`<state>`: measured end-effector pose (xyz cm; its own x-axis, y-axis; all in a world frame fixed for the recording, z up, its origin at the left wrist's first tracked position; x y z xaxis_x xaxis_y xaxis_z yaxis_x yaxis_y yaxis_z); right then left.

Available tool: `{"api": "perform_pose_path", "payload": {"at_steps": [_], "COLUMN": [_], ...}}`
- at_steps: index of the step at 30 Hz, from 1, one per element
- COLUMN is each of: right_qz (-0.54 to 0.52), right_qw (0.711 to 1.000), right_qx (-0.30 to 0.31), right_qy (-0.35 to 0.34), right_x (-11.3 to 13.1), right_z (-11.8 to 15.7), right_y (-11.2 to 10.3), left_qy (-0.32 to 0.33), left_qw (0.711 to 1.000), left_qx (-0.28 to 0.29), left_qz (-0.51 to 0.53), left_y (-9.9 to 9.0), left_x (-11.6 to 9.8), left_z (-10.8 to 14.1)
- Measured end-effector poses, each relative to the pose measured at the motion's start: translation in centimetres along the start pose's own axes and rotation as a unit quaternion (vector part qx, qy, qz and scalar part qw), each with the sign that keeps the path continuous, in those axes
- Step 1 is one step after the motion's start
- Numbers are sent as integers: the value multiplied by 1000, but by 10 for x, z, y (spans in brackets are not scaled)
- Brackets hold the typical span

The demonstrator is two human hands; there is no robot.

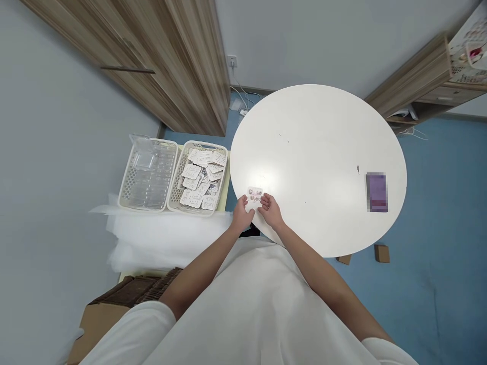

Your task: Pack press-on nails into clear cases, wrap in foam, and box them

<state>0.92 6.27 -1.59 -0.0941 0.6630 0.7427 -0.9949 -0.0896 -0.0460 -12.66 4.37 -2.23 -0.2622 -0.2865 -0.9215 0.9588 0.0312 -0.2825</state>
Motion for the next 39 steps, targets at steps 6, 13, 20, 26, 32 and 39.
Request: {"api": "perform_pose_path", "payload": {"at_steps": [6,13,20,26,32,39], "right_qz": [20,14,-1,8,0,14], "right_qw": [1000,999,999,999,999,999], "right_qx": [17,28,31,38,32,6], "right_qy": [-9,-10,-13,-13,-27,-31], "right_x": [16,29,32,29,27,15], "right_z": [-17,-26,-27,-29,-26,-8], "right_y": [10,14,15,15,13,2], "left_qy": [1,6,2,2,11,3], "left_qw": [1000,1000,1000,1000,1000,1000], "left_qx": [-10,-15,-10,-14,-20,-25], "left_qz": [2,8,8,1,2,-5], "left_y": [-9,-13,-14,-14,-16,-23], "left_x": [-5,-6,-10,-11,-13,-14], "left_z": [-19,-38,-39,-39,-37,-27]}}
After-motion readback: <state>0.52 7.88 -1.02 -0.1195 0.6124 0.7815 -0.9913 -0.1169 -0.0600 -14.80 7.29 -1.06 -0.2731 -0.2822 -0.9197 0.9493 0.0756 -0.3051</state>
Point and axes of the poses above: each hand's wrist, its own z-axis away from the middle knuckle, its own y-axis out of the palm, x = y × z, the point moved 3 cm from there along -z, towards the middle knuckle, and after that the axes turned 11 degrees about y, right-handed, at the moved point
